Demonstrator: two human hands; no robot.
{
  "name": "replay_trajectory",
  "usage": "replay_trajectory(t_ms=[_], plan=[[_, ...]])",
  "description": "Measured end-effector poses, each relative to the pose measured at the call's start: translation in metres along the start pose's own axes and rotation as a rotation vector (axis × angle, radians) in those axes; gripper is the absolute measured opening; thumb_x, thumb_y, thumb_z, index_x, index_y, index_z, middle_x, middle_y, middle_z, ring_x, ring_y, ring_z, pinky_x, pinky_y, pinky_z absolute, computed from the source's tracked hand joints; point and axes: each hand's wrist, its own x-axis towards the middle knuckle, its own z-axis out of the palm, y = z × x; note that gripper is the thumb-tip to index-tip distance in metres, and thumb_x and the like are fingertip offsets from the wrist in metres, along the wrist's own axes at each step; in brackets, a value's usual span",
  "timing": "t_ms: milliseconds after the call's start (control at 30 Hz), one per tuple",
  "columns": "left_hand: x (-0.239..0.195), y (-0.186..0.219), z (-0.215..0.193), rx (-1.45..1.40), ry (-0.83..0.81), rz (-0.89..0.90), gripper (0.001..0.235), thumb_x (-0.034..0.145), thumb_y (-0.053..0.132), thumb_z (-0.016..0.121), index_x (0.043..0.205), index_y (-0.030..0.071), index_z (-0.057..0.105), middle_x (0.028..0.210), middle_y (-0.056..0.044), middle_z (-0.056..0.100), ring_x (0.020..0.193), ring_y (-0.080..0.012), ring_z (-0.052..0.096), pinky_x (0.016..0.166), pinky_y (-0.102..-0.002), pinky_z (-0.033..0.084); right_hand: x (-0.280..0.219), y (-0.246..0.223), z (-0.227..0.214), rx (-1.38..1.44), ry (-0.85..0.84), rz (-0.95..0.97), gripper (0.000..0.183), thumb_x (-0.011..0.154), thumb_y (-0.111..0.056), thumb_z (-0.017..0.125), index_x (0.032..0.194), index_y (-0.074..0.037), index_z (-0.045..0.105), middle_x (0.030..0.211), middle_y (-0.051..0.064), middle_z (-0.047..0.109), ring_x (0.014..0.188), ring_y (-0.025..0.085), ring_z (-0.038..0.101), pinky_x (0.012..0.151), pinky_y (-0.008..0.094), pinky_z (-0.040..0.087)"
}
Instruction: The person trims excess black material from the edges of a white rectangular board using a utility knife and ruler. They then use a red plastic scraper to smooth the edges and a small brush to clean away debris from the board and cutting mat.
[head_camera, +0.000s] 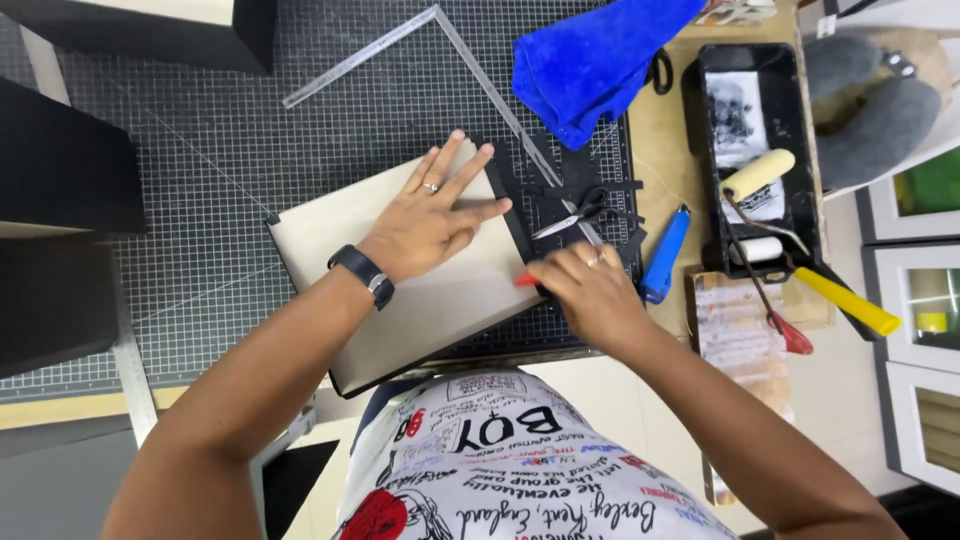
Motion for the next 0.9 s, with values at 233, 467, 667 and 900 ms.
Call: replay_trajectory(t_ms=[233, 467, 667, 900], plan=[[-0.002, 0.000, 0.004, -0.002, 0.009, 0.009, 0.040, 0.103, 0.033, 0.054, 0.140, 0.041, 0.065, 0.175, -0.003, 0.014, 0.159, -0.0379, 0.000, 0.128, -0.052, 0.008, 0.004, 0.012, 0.003, -0.028, 0.090, 0.023, 0.027, 0.106, -0.015, 0.049, 0.130, -0.018, 0.062, 0.101, 0.003, 0.063, 0.099, 0.025, 0.054, 0.089, 0.042, 0.038], [-0.001, -0.002, 0.001, -0.006, -0.006, 0.015, 0.040, 0.104, 0.031, 0.052, 0.141, 0.040, 0.064, 0.175, -0.004, 0.016, 0.159, -0.0378, 0.000, 0.128, -0.053, 0.007, -0.004, 0.008, 0.001, -0.007, 0.046, -0.031, 0.040, 0.093, -0.002, 0.058, 0.128, -0.020, 0.063, 0.104, 0.003, 0.066, 0.100, 0.025, 0.057, 0.088, 0.043, 0.041], [0.001, -0.004, 0.007, -0.002, 0.014, 0.005, 0.039, 0.103, 0.032, 0.053, 0.140, 0.040, 0.066, 0.175, -0.003, 0.015, 0.159, -0.0377, 0.001, 0.128, -0.054, 0.007, -0.013, 0.006, -0.009, 0.039, -0.016, -0.019, 0.041, 0.092, -0.003, 0.058, 0.127, -0.024, 0.065, 0.100, 0.000, 0.066, 0.098, 0.025, 0.058, 0.086, 0.043, 0.040], [0.022, -0.006, 0.017, 0.040, 0.107, -0.187, 0.042, 0.106, 0.043, 0.052, 0.148, 0.043, 0.059, 0.175, -0.009, 0.006, 0.156, -0.0471, -0.001, 0.120, -0.071, 0.004, 0.003, 0.027, 0.001, -0.049, 0.073, -0.091, 0.033, 0.099, -0.009, 0.055, 0.127, -0.023, 0.064, 0.102, -0.001, 0.064, 0.099, 0.023, 0.058, 0.087, 0.039, 0.041]])
